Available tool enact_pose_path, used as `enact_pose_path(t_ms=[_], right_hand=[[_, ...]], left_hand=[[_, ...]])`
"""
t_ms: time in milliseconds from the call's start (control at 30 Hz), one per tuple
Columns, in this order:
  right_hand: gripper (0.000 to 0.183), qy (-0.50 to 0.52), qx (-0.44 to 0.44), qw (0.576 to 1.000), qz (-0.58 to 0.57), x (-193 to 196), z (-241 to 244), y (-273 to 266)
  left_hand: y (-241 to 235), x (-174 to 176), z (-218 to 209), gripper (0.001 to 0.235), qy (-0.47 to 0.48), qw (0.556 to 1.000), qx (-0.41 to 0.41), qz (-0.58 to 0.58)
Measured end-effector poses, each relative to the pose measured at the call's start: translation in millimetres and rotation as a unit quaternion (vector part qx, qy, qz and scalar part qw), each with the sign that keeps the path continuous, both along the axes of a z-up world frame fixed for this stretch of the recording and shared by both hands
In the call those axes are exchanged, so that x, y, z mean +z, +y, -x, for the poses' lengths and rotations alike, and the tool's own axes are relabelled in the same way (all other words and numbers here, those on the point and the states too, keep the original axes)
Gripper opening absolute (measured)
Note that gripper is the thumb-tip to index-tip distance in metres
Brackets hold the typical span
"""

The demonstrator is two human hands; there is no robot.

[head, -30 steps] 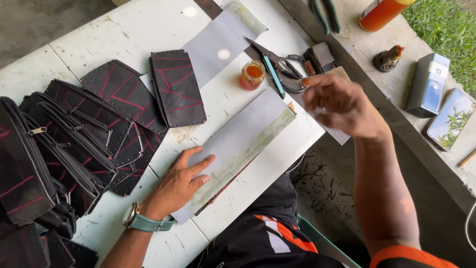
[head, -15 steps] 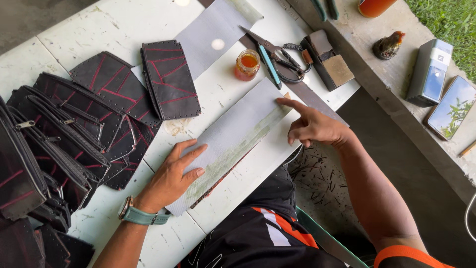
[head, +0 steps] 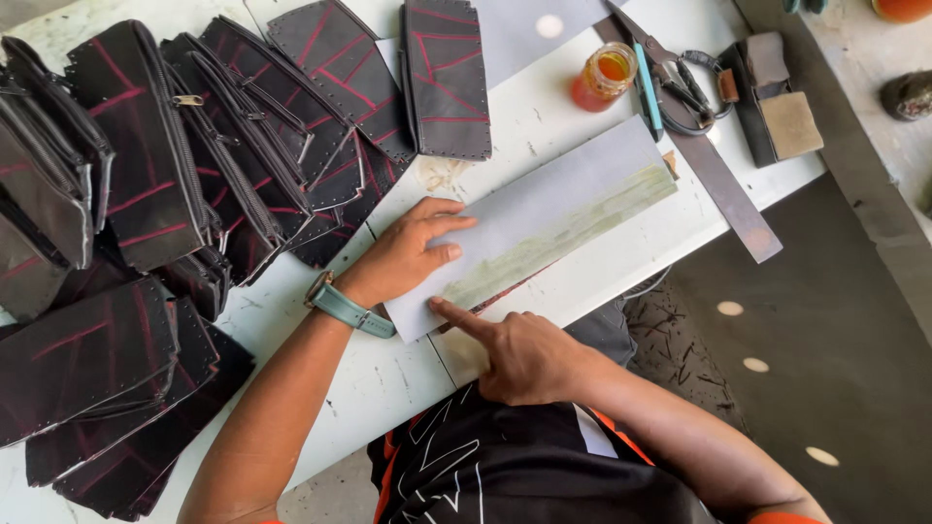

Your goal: The person pours a yellow liquid from a bottle into a small jar, then uses a finger to spread the liquid onto a white strip of material. The person repeatedly applies the liquid to the strip and places it on a patterned board.

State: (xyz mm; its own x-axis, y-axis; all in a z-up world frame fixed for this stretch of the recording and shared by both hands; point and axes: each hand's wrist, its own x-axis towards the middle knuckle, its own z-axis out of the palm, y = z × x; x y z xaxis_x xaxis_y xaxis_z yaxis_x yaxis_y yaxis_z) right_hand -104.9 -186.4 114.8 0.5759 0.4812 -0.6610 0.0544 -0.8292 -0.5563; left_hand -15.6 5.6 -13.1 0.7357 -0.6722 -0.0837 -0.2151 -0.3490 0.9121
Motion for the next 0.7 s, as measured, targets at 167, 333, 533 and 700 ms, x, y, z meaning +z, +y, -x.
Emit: enact_pose_path(t_ms=[167, 333, 533, 700], right_hand=[[0.102, 0.004, -0.19, 0.967, 0.168, -16, -21, -71], [0.098, -0.09, -0.085, 0.963, 0.238, -22, -18, -100], [0.089, -0.133, -0.077, 0.956, 0.25, -15, -19, -107], [0.083, -0.241, -0.032, 0.912, 0.33, -58, -6, -144]], left_hand=[[1, 9, 0, 0.041, -0.021, 1.0, -0.008, -0.02], [-2, 14, 0, 0.042, -0.015, 0.999, -0.011, -0.03], [-5, 20, 4, 0.04, 0.031, 0.998, -0.014, -0.047], [-7, 25, -1, 0.038, 0.02, 0.998, -0.022, -0.06]])
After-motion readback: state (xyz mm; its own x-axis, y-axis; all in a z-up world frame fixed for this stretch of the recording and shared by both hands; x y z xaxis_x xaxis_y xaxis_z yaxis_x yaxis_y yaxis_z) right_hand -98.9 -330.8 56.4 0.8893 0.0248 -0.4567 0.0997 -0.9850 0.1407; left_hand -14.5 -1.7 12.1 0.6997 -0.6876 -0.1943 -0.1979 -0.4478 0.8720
